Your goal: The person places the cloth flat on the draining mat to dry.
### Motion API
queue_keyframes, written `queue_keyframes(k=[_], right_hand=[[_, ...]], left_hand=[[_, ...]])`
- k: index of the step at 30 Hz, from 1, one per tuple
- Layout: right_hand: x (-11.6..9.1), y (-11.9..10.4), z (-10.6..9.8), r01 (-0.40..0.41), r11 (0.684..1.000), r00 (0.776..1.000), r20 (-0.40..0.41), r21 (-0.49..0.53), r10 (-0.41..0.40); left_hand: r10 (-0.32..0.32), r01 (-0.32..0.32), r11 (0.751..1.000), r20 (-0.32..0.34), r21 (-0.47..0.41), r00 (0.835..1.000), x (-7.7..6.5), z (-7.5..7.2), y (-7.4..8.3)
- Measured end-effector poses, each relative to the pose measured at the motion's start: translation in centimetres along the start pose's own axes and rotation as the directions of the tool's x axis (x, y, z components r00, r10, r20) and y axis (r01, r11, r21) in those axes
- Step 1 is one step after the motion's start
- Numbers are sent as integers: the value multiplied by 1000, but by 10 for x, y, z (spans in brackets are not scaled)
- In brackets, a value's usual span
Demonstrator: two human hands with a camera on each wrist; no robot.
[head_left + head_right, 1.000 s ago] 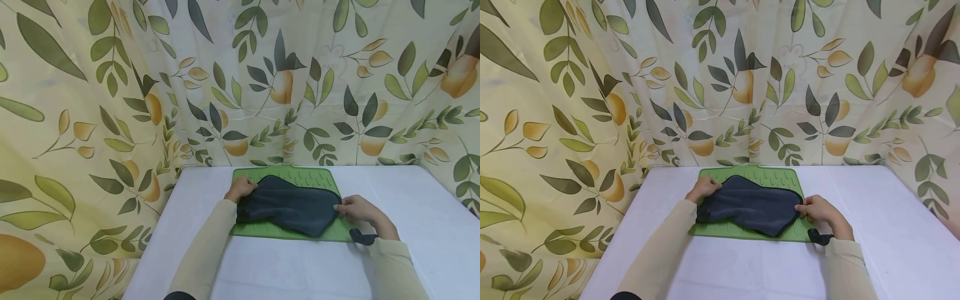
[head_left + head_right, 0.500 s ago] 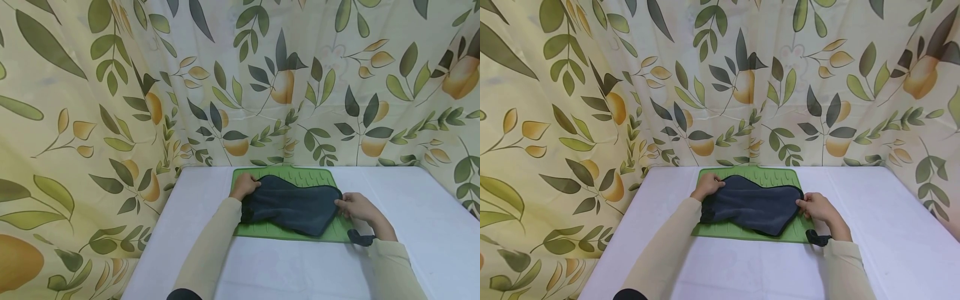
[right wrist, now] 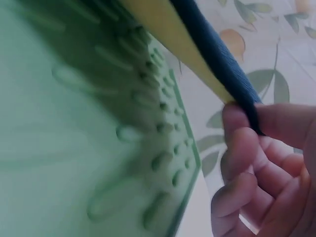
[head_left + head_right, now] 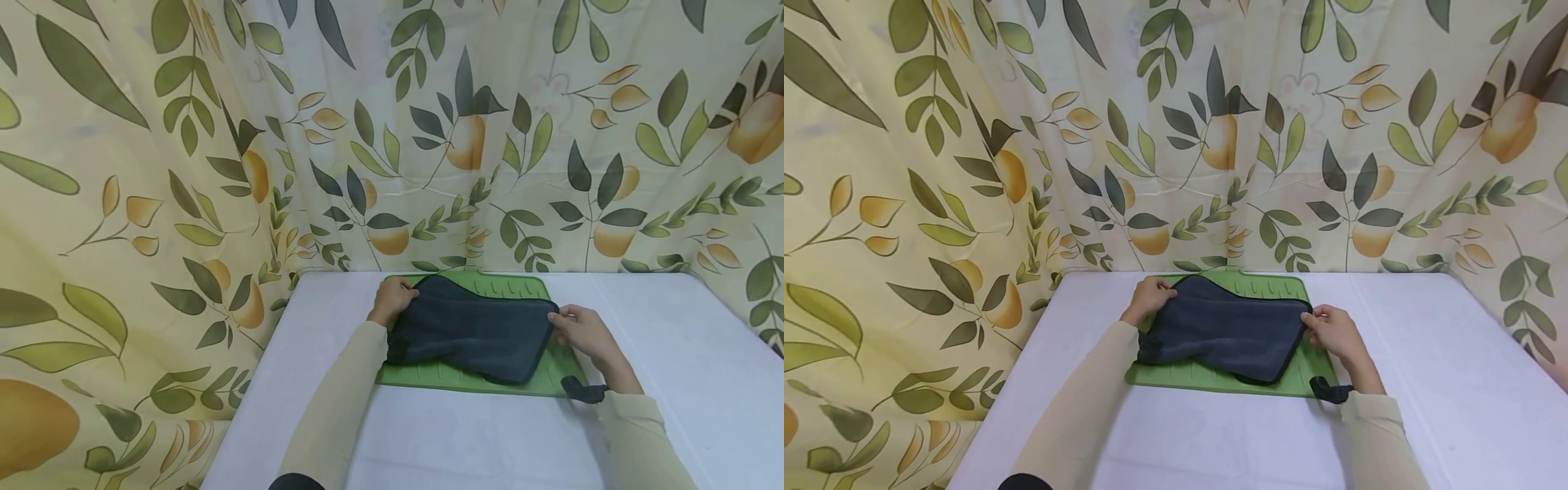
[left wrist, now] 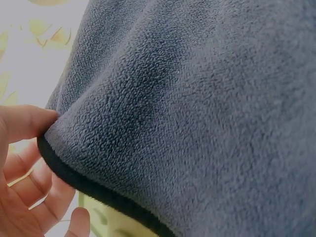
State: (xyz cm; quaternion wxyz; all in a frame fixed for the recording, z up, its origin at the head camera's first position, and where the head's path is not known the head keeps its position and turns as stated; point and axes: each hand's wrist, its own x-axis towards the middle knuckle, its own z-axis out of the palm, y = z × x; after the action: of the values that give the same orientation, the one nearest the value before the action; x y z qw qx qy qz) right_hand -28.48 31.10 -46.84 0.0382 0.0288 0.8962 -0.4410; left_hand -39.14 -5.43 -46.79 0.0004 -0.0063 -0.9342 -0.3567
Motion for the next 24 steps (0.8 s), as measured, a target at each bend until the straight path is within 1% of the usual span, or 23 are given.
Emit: queue_keyframes(k=[5,8,10,12,16,18,24], right_hand=[[4,-6,7,-7,999,996,-91,47,11],[8,-10,11,-7,998,993,-113,66,15],[13,-13,12,1,997,994,-109,72,7],[18,-16,12,25,998,995,-101,66,-18],[32,-23,7,73,997,994,-86,31,-70],[41,-28,4,84,996,993,-84,12,-82],[65,-38,-2,66,998,995,-72,-5,-66]], left_hand=[[8,-8,1000,23,-22,1000,2,-7,-7],[21,-20,999,23,-47,1000,5,-12,-12],[25,-24,998,16,-55,1000,6,-14,-15],[27,-26,997,11,-67,1000,8,-16,-18],[22,-20,996,20,-86,1000,9,-18,-21],[14,-12,995,24,-100,1000,9,-19,-23],[-10,13,990,22,-143,1000,7,-22,-23]])
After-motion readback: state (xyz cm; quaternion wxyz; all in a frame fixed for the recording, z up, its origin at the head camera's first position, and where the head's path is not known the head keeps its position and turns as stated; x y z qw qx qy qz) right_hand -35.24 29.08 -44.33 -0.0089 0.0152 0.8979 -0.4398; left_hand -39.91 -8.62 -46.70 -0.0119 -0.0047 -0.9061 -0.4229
